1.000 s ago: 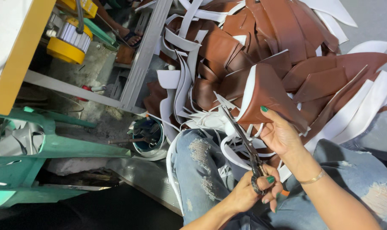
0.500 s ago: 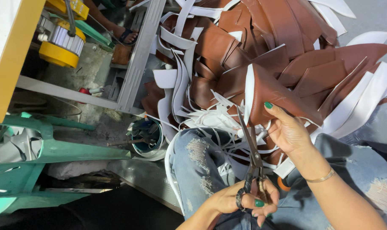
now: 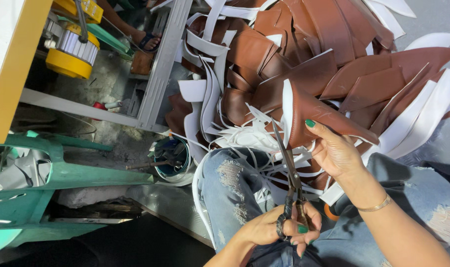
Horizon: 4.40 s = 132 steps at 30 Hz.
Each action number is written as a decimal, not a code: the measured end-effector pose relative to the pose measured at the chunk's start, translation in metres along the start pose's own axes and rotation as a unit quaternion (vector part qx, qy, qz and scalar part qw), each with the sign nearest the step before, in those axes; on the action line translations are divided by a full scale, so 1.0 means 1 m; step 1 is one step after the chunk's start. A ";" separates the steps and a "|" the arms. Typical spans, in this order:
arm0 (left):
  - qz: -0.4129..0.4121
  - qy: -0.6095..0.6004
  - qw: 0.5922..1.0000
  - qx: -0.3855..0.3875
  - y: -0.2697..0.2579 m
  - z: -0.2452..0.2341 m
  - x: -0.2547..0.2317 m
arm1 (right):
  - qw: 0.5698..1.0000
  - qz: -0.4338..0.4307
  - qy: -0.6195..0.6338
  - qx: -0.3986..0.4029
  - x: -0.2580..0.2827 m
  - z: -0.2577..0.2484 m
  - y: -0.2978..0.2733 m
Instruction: The person uses shears to trim the edges of brown leather pieces, following a white paper template attached to the material. They handle the leather with both hands, rotating it to cut along the marked lines and remove excess material.
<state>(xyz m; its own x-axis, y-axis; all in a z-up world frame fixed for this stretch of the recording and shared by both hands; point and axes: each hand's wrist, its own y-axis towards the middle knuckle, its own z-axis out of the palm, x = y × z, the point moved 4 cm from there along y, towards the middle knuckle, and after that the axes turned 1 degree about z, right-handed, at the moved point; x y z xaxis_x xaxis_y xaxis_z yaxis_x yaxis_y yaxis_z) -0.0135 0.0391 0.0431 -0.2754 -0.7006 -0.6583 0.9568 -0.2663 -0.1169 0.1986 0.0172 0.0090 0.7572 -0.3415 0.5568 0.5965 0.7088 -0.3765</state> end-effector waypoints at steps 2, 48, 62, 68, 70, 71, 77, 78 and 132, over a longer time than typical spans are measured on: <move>-0.016 0.001 1.000 -0.015 -0.002 -0.002 0.001 | 1.000 0.005 0.003 0.015 0.001 0.001 -0.001; -0.108 0.087 0.990 0.013 -0.027 -0.003 -0.007 | 0.986 -0.037 -0.141 0.080 0.013 -0.010 -0.005; -0.056 0.043 0.997 -0.005 -0.016 -0.007 -0.007 | 0.973 -0.048 -0.187 0.125 0.006 0.004 -0.011; -0.053 -0.009 0.998 0.019 -0.014 -0.003 -0.002 | 0.975 -0.043 -0.176 0.128 0.010 0.004 -0.010; -0.058 0.001 0.998 0.015 -0.017 -0.003 -0.002 | 0.974 -0.041 -0.174 0.136 0.011 0.004 -0.009; -0.061 0.008 0.998 0.012 -0.018 -0.004 -0.003 | 0.974 -0.041 -0.172 0.142 0.011 0.004 -0.009; -0.061 0.030 0.998 -0.019 -0.023 0.000 -0.007 | 0.973 -0.050 -0.184 0.132 0.010 0.002 -0.006; -0.060 0.030 0.998 -0.021 -0.022 0.000 -0.008 | 0.971 -0.040 -0.193 0.133 0.009 0.001 -0.007; -0.035 0.147 0.988 0.039 -0.041 -0.009 -0.052 | 0.963 -0.070 0.262 0.013 0.096 -0.003 0.038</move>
<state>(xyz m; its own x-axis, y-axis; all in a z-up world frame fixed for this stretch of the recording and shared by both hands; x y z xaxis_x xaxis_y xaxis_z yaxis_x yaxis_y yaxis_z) -0.0376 0.0925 0.0751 -0.2910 -0.4589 -0.8395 0.9230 -0.3656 -0.1201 0.2945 0.0095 0.0459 0.7047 -0.6938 0.1488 0.7004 0.6467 -0.3019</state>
